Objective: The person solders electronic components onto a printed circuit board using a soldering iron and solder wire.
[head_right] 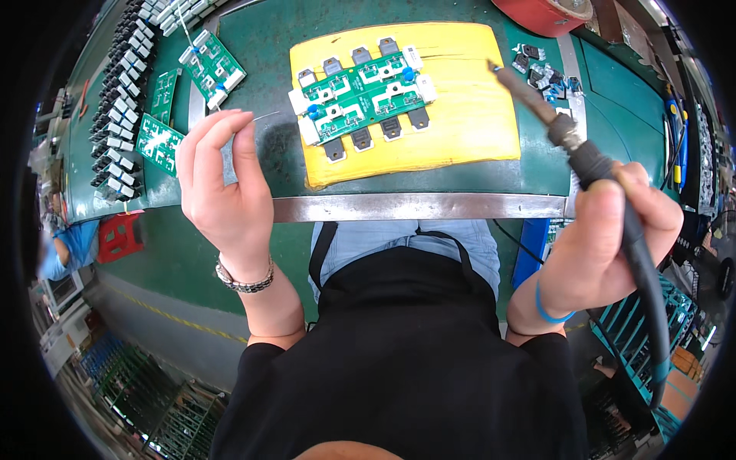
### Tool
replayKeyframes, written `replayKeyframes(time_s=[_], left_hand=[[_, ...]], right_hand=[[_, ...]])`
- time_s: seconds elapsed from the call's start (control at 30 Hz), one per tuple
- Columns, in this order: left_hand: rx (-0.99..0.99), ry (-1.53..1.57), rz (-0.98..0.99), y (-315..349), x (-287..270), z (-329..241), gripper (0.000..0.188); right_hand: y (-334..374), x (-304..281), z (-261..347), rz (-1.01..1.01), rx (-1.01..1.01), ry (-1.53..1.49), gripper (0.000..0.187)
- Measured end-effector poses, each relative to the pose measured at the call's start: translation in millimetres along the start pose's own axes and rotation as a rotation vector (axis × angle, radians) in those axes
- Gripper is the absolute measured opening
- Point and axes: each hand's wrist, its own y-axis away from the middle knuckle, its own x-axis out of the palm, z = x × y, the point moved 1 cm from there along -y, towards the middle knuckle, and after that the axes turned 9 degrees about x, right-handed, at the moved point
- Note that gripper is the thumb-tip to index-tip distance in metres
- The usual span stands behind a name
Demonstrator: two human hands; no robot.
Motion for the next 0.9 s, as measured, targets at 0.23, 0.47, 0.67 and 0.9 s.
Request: replayKeyframes(time_s=[0.23, 0.47, 0.67, 0.9], left_hand=[[-0.042, -0.006, 0.047, 16, 3, 8, 0.011], [-0.109, 0.026, 0.101, 16, 4, 9, 0.014], [-0.107, 0.03, 0.131, 11, 6, 2, 0.014], [-0.168, 0.087, 0.162, 22, -2, 3, 0.024]], right_hand=[[1, -13, -11, -0.067, 0.037, -0.111, 0.016], [-4, -14, -17, -0.122, 0.034, -0.068, 0.02], [-15, -34, -25, -0.202, 0.013, 0.057, 0.018], [-70, -64, -53, -0.247, 0.201, -0.293, 0.026]])
